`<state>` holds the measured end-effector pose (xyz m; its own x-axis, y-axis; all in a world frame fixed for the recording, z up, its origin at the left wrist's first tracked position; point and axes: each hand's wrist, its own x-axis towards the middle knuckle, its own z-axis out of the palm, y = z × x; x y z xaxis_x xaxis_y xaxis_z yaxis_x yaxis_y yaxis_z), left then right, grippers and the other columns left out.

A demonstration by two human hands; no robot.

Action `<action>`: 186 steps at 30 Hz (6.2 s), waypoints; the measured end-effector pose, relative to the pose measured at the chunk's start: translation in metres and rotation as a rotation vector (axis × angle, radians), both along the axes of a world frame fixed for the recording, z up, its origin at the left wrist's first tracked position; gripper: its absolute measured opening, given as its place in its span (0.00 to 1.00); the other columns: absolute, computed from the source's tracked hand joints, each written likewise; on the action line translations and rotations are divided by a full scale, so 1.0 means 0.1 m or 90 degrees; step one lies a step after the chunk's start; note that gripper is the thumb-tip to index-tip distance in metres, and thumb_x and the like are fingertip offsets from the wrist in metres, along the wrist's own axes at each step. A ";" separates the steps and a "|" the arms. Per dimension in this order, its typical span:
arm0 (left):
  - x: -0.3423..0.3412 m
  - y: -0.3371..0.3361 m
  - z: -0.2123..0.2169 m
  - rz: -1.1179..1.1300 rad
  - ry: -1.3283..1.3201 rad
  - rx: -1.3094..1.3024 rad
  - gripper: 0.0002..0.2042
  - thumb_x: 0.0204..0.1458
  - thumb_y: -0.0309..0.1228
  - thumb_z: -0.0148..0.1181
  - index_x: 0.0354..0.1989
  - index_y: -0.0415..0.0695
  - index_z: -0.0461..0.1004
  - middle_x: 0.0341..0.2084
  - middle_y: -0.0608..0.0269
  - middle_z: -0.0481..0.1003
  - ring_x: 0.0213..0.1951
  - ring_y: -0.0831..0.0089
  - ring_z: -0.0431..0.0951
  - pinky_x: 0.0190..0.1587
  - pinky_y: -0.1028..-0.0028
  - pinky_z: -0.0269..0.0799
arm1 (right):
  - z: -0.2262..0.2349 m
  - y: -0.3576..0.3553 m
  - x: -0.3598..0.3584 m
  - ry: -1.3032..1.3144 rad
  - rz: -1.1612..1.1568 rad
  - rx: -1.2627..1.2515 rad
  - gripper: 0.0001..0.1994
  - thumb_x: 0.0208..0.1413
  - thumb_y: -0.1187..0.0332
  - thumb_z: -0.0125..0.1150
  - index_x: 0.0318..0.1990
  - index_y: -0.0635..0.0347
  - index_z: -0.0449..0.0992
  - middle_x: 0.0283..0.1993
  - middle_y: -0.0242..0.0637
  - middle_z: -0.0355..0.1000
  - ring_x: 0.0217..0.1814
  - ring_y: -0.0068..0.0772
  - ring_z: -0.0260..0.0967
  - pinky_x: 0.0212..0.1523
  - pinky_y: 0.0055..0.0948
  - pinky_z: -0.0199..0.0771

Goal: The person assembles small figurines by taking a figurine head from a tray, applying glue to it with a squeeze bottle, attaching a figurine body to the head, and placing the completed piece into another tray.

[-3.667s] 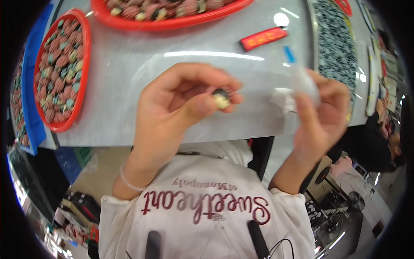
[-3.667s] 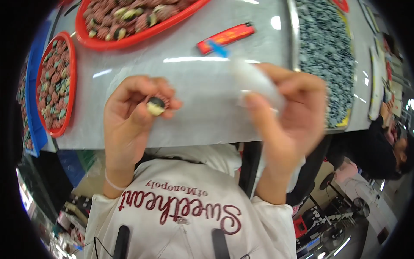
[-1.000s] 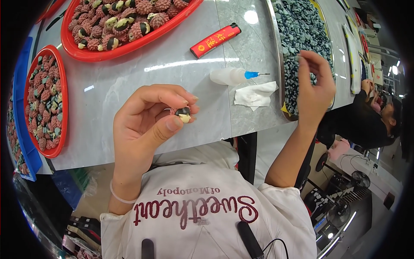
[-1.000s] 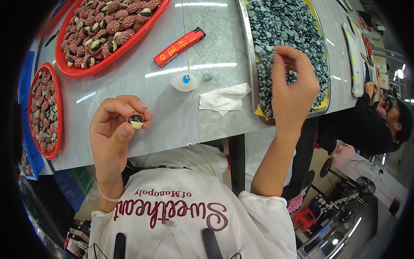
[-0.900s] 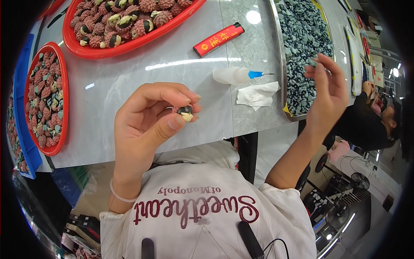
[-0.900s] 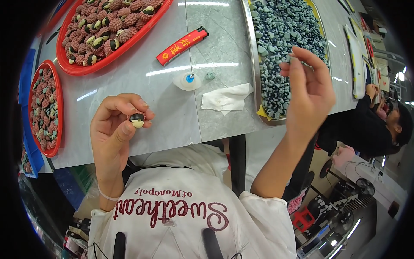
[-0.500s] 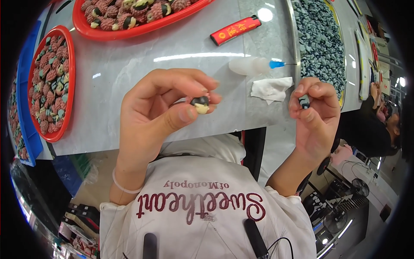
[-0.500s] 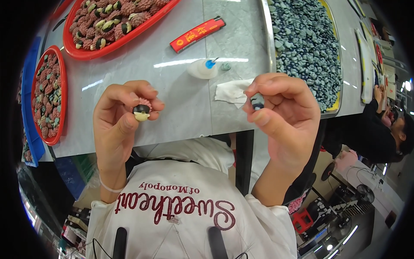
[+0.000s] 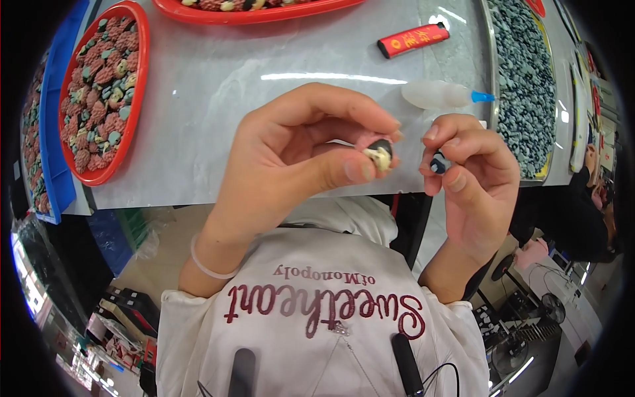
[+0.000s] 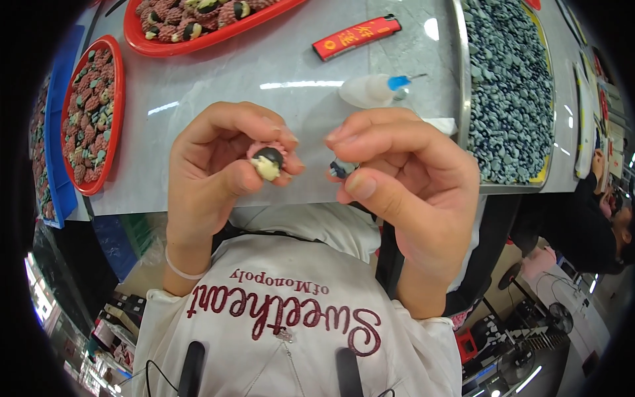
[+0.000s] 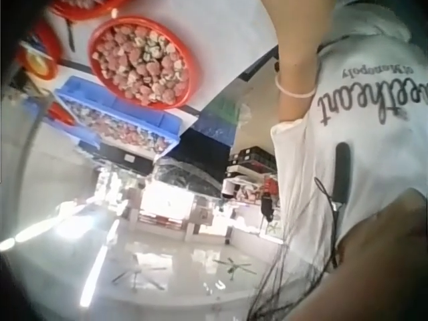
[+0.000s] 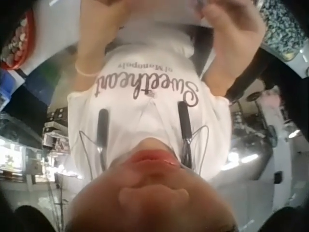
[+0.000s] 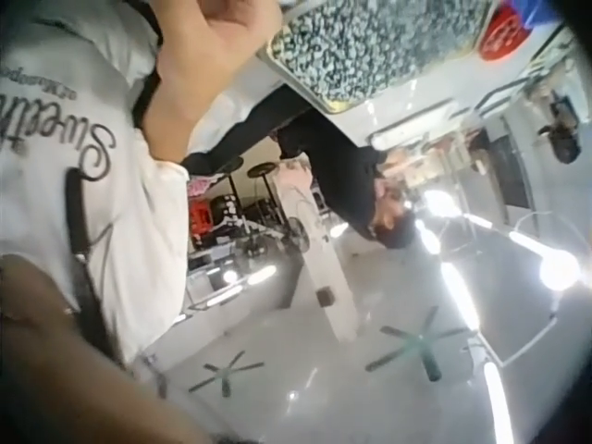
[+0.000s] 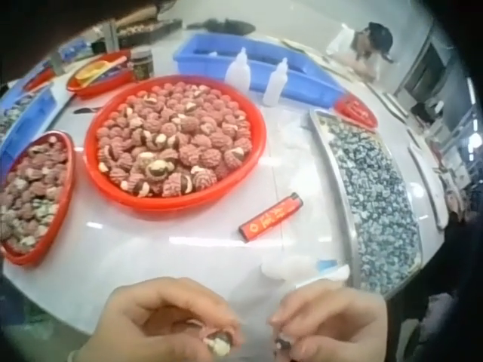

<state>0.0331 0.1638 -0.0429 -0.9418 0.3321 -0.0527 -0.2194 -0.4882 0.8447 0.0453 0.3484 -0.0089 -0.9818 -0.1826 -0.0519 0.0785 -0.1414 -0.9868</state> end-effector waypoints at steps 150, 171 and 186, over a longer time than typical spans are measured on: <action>-0.28 -1.51 0.10 0.465 0.381 -1.286 0.17 0.53 0.42 0.41 0.49 0.54 0.67 0.51 0.62 0.63 0.55 0.64 0.59 0.57 0.63 0.46 | -0.08 0.23 -0.42 0.252 -0.089 0.619 0.07 0.35 0.81 0.59 0.27 0.67 0.70 0.23 0.32 0.66 0.22 0.19 0.59 0.24 0.17 0.59; -0.85 -0.44 0.45 0.144 0.504 -1.007 0.08 0.46 0.27 0.50 0.36 0.42 0.66 0.33 0.59 0.67 0.36 0.61 0.70 0.38 0.67 0.65 | 0.16 0.31 -0.12 0.220 -0.122 0.529 0.07 0.41 0.81 0.56 0.31 0.67 0.71 0.29 0.32 0.65 0.26 0.18 0.57 0.29 0.15 0.56; -0.75 -0.53 0.47 0.224 0.561 -0.683 0.08 0.43 0.23 0.55 0.33 0.40 0.68 0.31 0.59 0.70 0.33 0.73 0.72 0.33 0.77 0.68 | -0.08 0.01 -0.29 0.229 -0.047 0.463 0.13 0.43 0.74 0.58 0.39 0.66 0.71 0.37 0.36 0.71 0.37 0.19 0.63 0.38 0.17 0.62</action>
